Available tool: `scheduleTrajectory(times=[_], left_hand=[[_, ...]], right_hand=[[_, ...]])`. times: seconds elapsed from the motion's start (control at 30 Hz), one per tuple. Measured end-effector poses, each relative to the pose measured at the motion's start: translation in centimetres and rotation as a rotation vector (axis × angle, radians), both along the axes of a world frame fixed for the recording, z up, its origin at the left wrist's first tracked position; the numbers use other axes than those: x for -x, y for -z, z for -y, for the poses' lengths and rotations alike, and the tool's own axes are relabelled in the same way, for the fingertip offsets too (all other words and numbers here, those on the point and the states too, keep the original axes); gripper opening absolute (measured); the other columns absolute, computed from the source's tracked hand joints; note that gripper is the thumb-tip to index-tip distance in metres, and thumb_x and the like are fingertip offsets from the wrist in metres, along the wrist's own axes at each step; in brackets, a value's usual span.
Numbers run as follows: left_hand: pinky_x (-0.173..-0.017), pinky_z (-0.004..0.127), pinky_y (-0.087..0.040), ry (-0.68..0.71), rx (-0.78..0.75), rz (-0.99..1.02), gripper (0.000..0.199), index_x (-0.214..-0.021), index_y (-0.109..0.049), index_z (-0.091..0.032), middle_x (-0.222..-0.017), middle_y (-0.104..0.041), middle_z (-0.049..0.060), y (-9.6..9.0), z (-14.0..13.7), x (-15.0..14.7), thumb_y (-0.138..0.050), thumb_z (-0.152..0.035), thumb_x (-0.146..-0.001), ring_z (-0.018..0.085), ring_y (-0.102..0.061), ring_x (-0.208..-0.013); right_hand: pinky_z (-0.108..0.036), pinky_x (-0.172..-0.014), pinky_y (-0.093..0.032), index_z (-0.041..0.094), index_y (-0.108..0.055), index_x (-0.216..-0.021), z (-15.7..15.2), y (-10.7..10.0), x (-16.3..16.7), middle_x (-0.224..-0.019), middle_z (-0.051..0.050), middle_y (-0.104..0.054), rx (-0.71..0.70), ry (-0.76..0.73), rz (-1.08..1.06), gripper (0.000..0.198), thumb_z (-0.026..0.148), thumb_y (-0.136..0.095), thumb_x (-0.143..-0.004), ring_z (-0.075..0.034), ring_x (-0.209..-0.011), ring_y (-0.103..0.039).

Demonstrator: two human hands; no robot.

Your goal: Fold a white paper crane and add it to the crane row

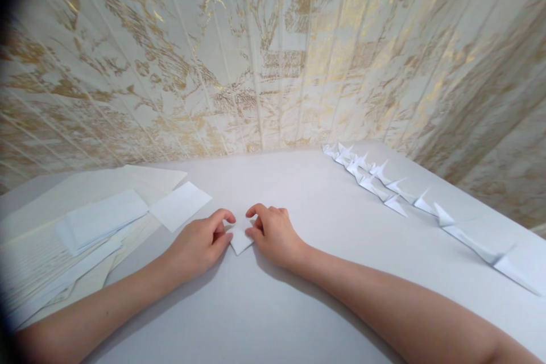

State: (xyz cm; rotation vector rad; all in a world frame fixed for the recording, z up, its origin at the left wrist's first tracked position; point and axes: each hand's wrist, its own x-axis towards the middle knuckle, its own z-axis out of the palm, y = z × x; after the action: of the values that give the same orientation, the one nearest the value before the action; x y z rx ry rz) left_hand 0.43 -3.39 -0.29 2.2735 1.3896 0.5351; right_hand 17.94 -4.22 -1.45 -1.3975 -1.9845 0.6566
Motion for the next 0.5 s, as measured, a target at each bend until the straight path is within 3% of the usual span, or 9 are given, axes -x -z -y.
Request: scheduleTrajectory(times=[0.1,0.23,0.37,0.5], left_hand=[[-0.070,0.029,-0.041,0.176,-0.222,0.010,0.016,-0.083,-0.057,-0.019,-0.077,-0.059,0.004,0.42,0.04,0.13,-0.044,-0.012,-0.076,0.018,-0.054,-0.077],[-0.074,0.029,-0.042,0.389,-0.212,0.038,0.019,-0.074,-0.058,-0.017,-0.079,-0.059,0.006,0.52,0.12,-0.20,-0.040,-0.011,-0.080,0.017,-0.052,-0.079],[-0.076,0.033,-0.042,0.319,-0.154,0.012,0.012,-0.075,-0.057,-0.017,-0.080,-0.057,0.005,0.46,0.22,-0.66,-0.046,-0.012,-0.077,0.019,-0.051,-0.081],[-0.081,0.038,-0.040,0.246,-0.152,-0.004,0.010,-0.082,-0.056,-0.018,-0.090,-0.055,0.006,0.65,0.51,-0.86,-0.052,-0.014,-0.073,0.022,-0.048,-0.090]], right_hand=[[-0.027,-0.066,-0.035,0.017,-0.055,-0.090,0.04,0.10,-0.01,-0.059,0.005,-0.058,-0.032,0.011,0.055,0.019,0.011,-0.056,-0.073,-0.011,-0.056,-0.049],[-0.030,-0.072,-0.034,0.017,-0.055,-0.092,0.03,0.35,-0.02,-0.062,0.003,-0.060,-0.051,0.022,0.103,0.020,0.012,-0.057,-0.072,-0.014,-0.065,-0.052],[-0.030,-0.072,-0.033,0.017,-0.056,-0.095,0.13,0.29,-0.17,-0.067,0.001,-0.061,-0.066,0.025,0.174,0.023,0.015,-0.058,-0.072,-0.016,-0.071,-0.052],[-0.034,-0.076,-0.032,0.016,-0.055,-0.103,0.52,-0.09,-0.36,-0.086,-0.006,-0.061,-0.093,0.010,0.282,0.028,0.019,-0.056,-0.075,-0.021,-0.083,-0.050]])
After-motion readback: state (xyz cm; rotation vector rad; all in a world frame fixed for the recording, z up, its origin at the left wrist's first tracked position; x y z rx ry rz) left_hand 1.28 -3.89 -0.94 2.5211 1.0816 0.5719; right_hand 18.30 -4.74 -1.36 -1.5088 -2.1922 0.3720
